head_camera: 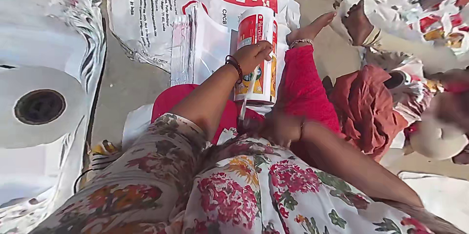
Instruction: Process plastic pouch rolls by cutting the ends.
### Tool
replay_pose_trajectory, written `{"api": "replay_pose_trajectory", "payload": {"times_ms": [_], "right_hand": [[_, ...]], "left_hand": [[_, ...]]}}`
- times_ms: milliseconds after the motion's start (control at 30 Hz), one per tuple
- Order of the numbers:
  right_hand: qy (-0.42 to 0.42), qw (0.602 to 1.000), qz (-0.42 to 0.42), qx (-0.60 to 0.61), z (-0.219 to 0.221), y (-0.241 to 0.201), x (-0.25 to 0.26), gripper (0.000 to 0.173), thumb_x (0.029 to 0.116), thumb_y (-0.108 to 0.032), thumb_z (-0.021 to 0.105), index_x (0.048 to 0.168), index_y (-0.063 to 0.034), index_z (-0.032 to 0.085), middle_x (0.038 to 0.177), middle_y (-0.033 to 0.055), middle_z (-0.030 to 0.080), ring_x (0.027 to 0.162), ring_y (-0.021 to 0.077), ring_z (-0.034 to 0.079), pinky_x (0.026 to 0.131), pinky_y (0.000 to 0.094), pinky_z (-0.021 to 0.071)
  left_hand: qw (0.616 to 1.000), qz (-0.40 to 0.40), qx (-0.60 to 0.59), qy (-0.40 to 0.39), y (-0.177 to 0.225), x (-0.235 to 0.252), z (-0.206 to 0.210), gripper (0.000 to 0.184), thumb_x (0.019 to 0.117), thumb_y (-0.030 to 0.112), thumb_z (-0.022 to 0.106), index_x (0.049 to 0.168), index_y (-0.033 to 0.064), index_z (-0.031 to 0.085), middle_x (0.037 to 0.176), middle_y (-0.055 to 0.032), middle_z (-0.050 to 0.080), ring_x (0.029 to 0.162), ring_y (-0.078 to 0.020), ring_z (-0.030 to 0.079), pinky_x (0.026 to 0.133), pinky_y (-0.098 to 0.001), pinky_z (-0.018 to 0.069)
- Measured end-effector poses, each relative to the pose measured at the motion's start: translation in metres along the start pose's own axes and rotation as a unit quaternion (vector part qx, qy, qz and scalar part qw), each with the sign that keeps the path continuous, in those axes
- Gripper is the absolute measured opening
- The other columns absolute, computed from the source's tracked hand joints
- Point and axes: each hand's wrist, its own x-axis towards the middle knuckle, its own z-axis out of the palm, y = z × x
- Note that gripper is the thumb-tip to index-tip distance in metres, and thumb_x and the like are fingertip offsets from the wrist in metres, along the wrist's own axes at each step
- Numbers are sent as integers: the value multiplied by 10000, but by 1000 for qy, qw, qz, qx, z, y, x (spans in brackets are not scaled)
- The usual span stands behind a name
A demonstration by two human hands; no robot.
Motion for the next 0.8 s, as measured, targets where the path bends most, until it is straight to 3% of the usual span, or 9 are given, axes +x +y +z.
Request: {"api": "replay_pose_trajectory", "payload": {"times_ms": [33, 100, 167, 233, 333, 400, 500, 667, 800], "right_hand": [[-44, 998, -6, 40, 17, -2, -6, 348, 1092, -269, 468, 1151, -20, 704, 996, 192, 693, 939, 346, 674, 832, 561, 522], [43, 998, 7, 50, 13, 6, -23, 308, 1064, -238, 499, 1213, -94, 726, 1095, 151, 725, 1025, 307, 693, 928, 556, 526], [176, 982, 22, 68, -1, 21, -49, 314, 1037, -131, 527, 1315, -137, 673, 975, 132, 710, 796, 266, 681, 726, 522, 571], [243, 966, 68, 65, -27, 29, -65, 521, 1032, -98, 552, 1526, -256, 506, 950, 143, 693, 689, 269, 645, 624, 529, 549], [293, 945, 105, 104, -49, 34, -59, 715, 1042, -113, 571, 1636, -352, 254, 1002, 185, 685, 636, 287, 646, 575, 525, 563], [333, 922, 86, 179, -46, 47, -41, 746, 1045, -120, 556, 1650, -348, 183, 998, 197, 676, 609, 281, 638, 548, 497, 570], [359, 894, 59, 262, -42, 75, -9, 725, 1045, -139, 558, 1645, -329, 197, 1042, 182, 689, 673, 274, 645, 603, 479, 560], [411, 814, 32, 409, -34, 122, 46, 656, 1046, -140, 549, 1619, -269, 257, 982, 123, 667, 604, 201, 600, 542, 396, 545], [411, 776, 42, 477, -18, 134, 69, 640, 1047, -98, 533, 1618, -177, 254, 881, 129, 668, 537, 181, 596, 510, 349, 548]], "left_hand": [[1000, -3, -16, -2, 1, -2, 2, 447, 1142, 313, 297, 1438, 98, 553, 1245, -89, 725, 1104, -212, 699, 946, -447, 534], [999, 3, -47, 18, -3, 6, -6, 449, 1140, 305, 296, 1441, 94, 553, 1225, -94, 734, 1102, -216, 707, 948, -460, 546], [998, -5, -69, 15, -6, -1, 1, 457, 1139, 279, 277, 1450, 77, 544, 1216, -101, 734, 1115, -207, 697, 998, -453, 526], [999, -10, -44, 21, -2, -2, 0, 428, 1132, 285, 334, 1425, 70, 562, 1192, -104, 738, 1021, -199, 706, 902, -420, 544], [993, -58, 52, 87, 8, 3, -5, 554, 993, 320, 680, 1431, 27, 508, 1290, -228, 621, 1081, -335, 677, 953, -506, 558], [978, -149, 114, 93, 16, 3, -6, 704, 873, 415, 795, 1395, 40, 508, 1450, -235, 508, 1187, -369, 642, 978, -545, 552], [971, -183, 153, 36, 12, -2, 1, 644, 892, 545, 739, 1217, -5, 652, 1385, -256, 559, 1190, -412, 631, 956, -622, 537], [979, -146, 138, 19, 5, 0, 1, 292, 1018, 267, 578, 1034, 15, 725, 1218, -199, 641, 1146, -361, 638, 970, -592, 515], [958, -188, 210, 53, 15, 2, 11, 566, 967, 575, 625, 1085, 25, 694, 1169, -189, 643, 1108, -370, 647, 912, -571, 550]]}}
